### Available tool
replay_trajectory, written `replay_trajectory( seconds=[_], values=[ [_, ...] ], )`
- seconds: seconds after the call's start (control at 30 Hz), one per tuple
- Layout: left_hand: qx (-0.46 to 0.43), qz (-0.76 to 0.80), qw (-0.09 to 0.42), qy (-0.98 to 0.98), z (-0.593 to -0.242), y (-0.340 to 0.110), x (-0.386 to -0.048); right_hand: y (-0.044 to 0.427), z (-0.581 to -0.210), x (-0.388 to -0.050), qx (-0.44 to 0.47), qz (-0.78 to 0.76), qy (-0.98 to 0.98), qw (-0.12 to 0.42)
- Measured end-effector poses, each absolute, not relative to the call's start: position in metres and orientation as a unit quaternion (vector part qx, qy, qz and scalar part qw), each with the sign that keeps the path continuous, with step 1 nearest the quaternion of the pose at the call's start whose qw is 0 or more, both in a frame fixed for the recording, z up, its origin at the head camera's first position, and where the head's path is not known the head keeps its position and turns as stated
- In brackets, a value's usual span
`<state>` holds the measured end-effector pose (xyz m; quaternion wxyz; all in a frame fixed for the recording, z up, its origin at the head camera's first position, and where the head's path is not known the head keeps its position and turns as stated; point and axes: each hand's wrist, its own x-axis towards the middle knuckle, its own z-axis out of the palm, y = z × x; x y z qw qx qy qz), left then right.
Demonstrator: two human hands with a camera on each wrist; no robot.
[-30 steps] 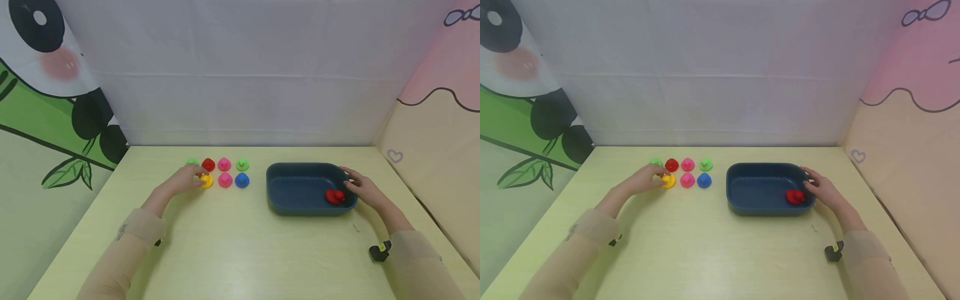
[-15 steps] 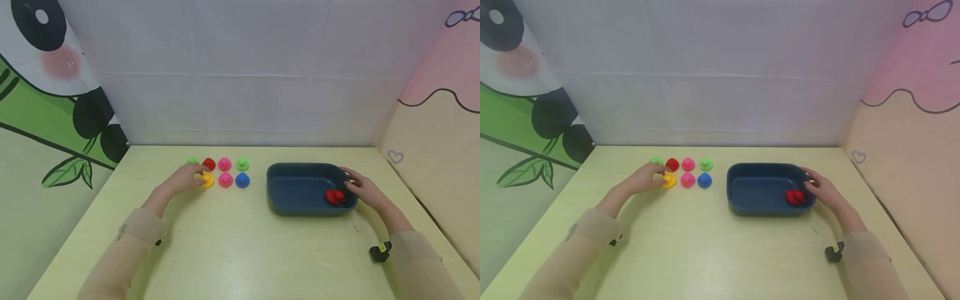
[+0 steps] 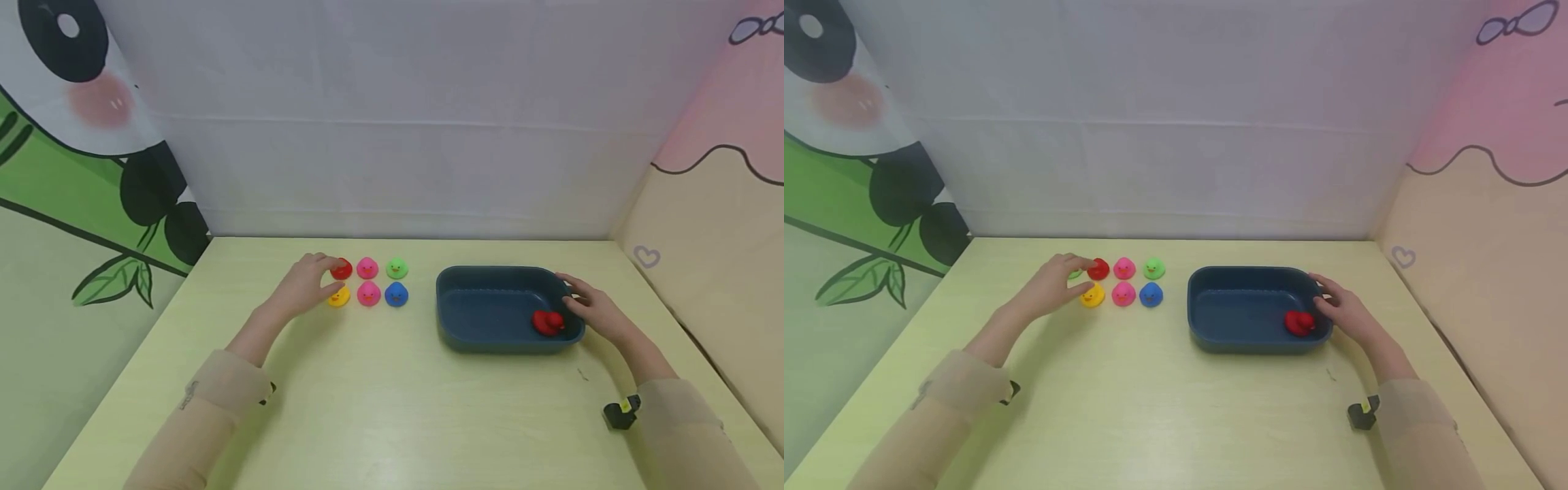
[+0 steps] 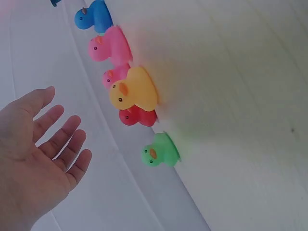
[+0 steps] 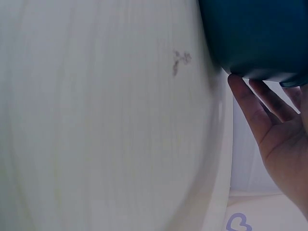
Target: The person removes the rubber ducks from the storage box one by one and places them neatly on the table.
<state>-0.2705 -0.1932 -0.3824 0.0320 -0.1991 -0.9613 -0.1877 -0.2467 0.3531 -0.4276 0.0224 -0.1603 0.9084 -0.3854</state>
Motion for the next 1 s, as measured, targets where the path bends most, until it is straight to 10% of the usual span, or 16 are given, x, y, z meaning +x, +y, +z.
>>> replay_trajectory(
  seconds=[1.0],
  values=[
    [-0.297, -0.285, 0.132, -0.902, -0.340, -0.103, -0.224, 0.351, -0.427, -0.245, -0.142, -0.387, 0.910, 0.049]
  ],
)
